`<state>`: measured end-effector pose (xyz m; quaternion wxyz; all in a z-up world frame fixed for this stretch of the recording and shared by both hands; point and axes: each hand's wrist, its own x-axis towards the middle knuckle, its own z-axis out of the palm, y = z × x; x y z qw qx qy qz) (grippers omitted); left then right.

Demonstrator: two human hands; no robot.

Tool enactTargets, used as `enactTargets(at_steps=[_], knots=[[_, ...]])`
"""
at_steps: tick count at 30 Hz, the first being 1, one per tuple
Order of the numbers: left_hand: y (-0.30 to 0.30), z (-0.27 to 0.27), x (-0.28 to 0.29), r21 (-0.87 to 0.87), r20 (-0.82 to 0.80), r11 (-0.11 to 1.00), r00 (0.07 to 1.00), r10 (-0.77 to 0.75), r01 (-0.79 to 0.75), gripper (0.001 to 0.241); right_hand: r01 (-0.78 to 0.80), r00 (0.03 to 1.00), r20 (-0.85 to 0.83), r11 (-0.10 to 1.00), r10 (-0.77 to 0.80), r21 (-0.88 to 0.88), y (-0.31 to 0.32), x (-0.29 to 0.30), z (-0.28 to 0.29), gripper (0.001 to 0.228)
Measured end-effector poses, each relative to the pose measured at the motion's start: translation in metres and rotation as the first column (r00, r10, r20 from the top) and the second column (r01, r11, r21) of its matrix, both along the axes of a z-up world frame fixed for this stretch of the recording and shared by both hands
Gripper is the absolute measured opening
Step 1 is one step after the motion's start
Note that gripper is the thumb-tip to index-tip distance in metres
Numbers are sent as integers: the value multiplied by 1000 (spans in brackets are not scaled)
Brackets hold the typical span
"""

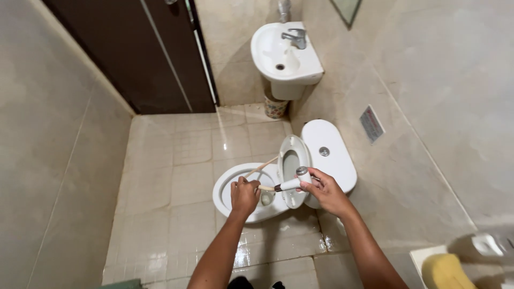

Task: The person uses a handheld bidet sprayer to rinse the inside of a toilet bowl, then closes the toilet seat and lid. They then pick up a small white bottle and apply its contents to the toilet tank and lid.

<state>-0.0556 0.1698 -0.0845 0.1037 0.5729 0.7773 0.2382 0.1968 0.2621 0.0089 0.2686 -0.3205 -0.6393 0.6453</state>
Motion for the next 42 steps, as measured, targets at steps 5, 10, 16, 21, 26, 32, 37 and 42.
enactTargets(at_steps=[5,10,16,21,26,32,37,42], knots=[[-10,-5,-40,12,-90,999,995,44,-44,11,-67,997,-38,998,66,-17,7,-30,-22,41],[-11,-8,-77,-8,-113,996,990,82,-84,10,-109,991,-84,992,104,-60,19,-65,-38,41],[12,-18,-122,-60,-108,987,984,141,-148,10,-74,997,29,994,76,-82,46,-114,-50,50],[39,-20,-159,-137,-164,979,978,128,-151,11,-28,1000,5,998,28,-58,66,-156,-51,45],[70,-31,-192,-147,-189,977,974,126,-155,10,-9,999,44,999,11,-50,83,-193,-39,44],[98,-33,-219,-219,-204,967,975,84,-129,7,101,965,244,995,-100,10,98,-221,-32,51],[116,-43,-230,-254,-153,963,987,51,-89,9,105,928,355,993,-116,49,109,-234,-23,45],[138,-32,-227,-302,-104,953,995,9,-40,12,104,977,183,993,-111,48,127,-234,-37,40]])
